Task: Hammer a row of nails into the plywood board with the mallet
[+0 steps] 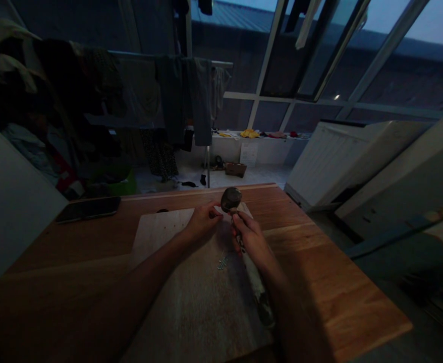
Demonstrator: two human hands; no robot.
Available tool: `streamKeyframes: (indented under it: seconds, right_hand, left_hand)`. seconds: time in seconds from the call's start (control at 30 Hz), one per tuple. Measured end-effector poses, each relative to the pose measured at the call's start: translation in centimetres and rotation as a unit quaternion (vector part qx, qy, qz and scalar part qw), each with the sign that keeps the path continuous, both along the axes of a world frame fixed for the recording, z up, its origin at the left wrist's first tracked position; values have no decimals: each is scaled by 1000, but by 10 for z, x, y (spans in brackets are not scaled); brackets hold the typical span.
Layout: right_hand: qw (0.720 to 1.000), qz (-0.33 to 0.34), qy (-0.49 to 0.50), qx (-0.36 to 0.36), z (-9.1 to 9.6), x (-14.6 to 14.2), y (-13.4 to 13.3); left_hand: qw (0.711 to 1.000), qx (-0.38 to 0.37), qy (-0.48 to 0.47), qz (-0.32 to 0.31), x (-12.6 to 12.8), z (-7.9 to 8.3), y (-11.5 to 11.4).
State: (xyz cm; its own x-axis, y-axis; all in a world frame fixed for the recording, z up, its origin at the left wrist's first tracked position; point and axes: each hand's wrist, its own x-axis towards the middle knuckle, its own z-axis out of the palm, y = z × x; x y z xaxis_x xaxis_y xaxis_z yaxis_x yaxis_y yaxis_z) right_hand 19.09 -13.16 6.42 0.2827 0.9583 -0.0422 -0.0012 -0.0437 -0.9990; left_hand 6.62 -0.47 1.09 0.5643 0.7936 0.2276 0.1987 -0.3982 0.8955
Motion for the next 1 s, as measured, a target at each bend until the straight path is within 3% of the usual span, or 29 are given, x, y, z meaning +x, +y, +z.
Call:
streamKeyframes:
  seconds: [0.17, 0.63, 0.87, 1.0]
  right_hand:
    - [1000, -9, 6, 23, -4, 0, -3]
    - [998, 8, -54, -3, -13, -1, -3]
    - [999, 7, -45, 12, -17, -3, -4]
    - [1000, -6, 11, 10, -13, -1, -7]
  left_hand:
    - [1000, 11, 4, 0, -1, 0, 1]
    - [1000, 7, 12, 7, 0, -1, 4]
    - [1000, 8, 6, -1, -1, 1, 3]
    - [1000, -9, 11, 4, -2, 1, 0]
